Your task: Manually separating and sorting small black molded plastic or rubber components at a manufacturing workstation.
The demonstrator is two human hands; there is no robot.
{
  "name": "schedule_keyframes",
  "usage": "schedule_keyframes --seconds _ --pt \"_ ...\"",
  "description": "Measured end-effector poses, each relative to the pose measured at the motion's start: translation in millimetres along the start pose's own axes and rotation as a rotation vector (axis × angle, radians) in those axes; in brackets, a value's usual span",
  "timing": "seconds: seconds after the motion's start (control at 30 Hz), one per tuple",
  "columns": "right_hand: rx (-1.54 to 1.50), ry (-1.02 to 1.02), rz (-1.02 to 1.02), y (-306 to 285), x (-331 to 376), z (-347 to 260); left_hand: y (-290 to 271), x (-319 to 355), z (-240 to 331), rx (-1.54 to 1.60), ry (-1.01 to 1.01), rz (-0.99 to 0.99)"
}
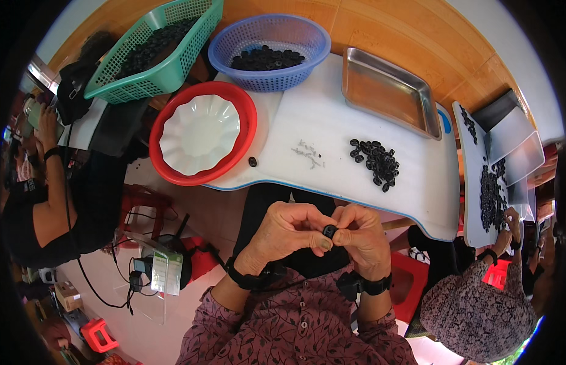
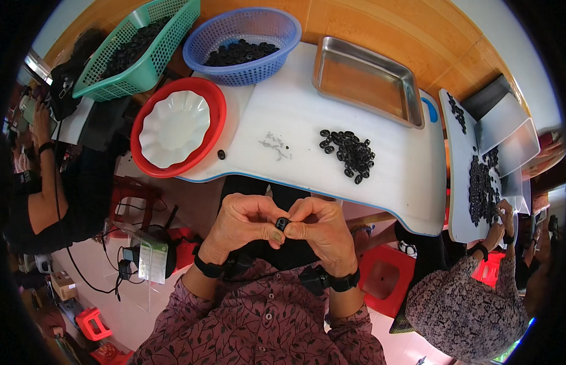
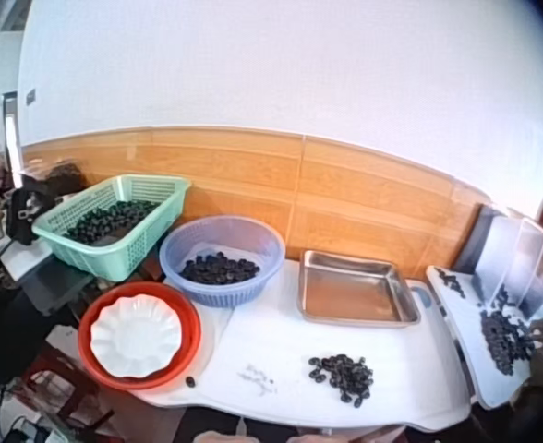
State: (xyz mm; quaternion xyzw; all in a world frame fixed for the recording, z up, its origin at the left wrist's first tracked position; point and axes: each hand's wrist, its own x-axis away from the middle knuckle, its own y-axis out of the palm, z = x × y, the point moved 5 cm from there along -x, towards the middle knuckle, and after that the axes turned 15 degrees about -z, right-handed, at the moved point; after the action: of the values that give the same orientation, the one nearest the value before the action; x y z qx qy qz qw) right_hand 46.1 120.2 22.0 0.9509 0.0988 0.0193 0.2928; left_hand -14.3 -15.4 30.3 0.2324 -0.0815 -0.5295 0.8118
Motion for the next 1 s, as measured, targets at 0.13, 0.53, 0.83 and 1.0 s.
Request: schedule_keyframes --seconds 0.13,0.53,0.83,1.0 --pt "-0.064 0.013 -0.035 1 -1 1 3 -1 0 0.023 0.005 -0.013" --pt "-0.122 -0.044 -0.065 -4 0 0 12 -6 5 -0.124 0.077 0.009" --pt "-0.103 -0.120 0.037 0 5 -2 12 -5 5 -0.105 0.061 0.091" --pt "0.017 -0.147 0.049 0 7 -5 14 -6 5 -0.114 0.035 0.106"
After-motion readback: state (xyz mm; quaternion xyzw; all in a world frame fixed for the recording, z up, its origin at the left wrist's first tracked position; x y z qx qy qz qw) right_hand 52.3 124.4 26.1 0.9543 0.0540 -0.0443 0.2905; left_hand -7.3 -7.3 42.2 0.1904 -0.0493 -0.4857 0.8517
